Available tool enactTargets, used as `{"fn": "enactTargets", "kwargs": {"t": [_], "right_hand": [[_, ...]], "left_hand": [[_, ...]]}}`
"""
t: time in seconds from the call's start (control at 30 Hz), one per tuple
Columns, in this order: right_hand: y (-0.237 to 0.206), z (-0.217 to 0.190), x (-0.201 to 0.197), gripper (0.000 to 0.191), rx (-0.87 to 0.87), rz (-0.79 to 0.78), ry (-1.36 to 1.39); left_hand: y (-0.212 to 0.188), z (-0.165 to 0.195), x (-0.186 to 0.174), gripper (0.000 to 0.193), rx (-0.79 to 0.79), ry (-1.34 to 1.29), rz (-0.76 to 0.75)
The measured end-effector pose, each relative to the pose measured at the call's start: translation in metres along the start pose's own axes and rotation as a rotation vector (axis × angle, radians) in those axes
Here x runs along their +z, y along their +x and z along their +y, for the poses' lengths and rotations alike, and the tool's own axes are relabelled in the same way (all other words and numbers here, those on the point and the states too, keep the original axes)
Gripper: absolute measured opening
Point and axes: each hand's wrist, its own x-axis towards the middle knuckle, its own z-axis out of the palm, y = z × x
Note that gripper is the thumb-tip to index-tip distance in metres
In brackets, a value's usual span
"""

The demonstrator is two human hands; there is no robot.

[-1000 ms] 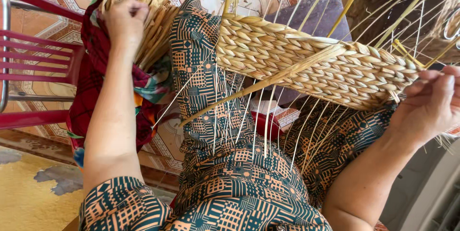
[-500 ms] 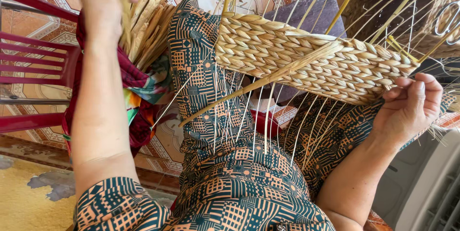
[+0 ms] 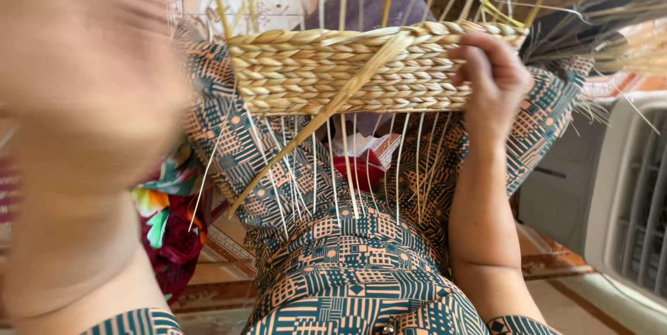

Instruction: The person weaves a basket by hand, interlacing thin bamboo strips through a vertical frame. They repeatedly pull and tighten the strips to form a tight, uniform weave pattern.

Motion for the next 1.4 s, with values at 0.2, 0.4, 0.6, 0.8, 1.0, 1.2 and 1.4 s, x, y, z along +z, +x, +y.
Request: {"fn": "enactTargets", "kwargs": {"t": [0.2, 0.4, 0.6, 0.8, 1.0, 1.2, 1.4], "right_hand": [[0.025, -0.002, 0.058, 0.035, -0.124, -0.105, -0.307], [0.038, 0.007, 0.064, 0.009, -0.268, -0.153, -0.279], [0.010, 0.005, 0.052, 0.010, -0.166, -0.082, -0.196], [0.005, -0.011, 0.050, 0.012, -0.222, -0.105, -0.298], [0.018, -0.023, 0.049, 0.012, -0.336, -0.213, -0.476], [0.065, -0.005, 0.064, 0.012, -0.272, -0.293, -0.524], [0.064, -0.021, 0.065, 0.006, -0.147, -0.222, -0.449]], "left_hand": [[-0.006, 0.023, 0.161, 0.012, -0.136, -0.518, -0.203], [-0.024, 0.003, 0.240, 0.009, -0.327, -0.371, -0.135], [-0.021, -0.011, 0.247, 0.009, -0.376, -0.456, -0.253], [-0.017, -0.011, 0.252, 0.014, -0.326, -0.358, -0.314], [-0.015, 0.001, 0.255, 0.014, -0.127, -0.025, -0.243], [-0.031, -0.004, 0.234, 0.040, 0.061, 0.009, -0.294], [-0.040, -0.008, 0.197, 0.054, 0.108, 0.033, -0.524]]}}
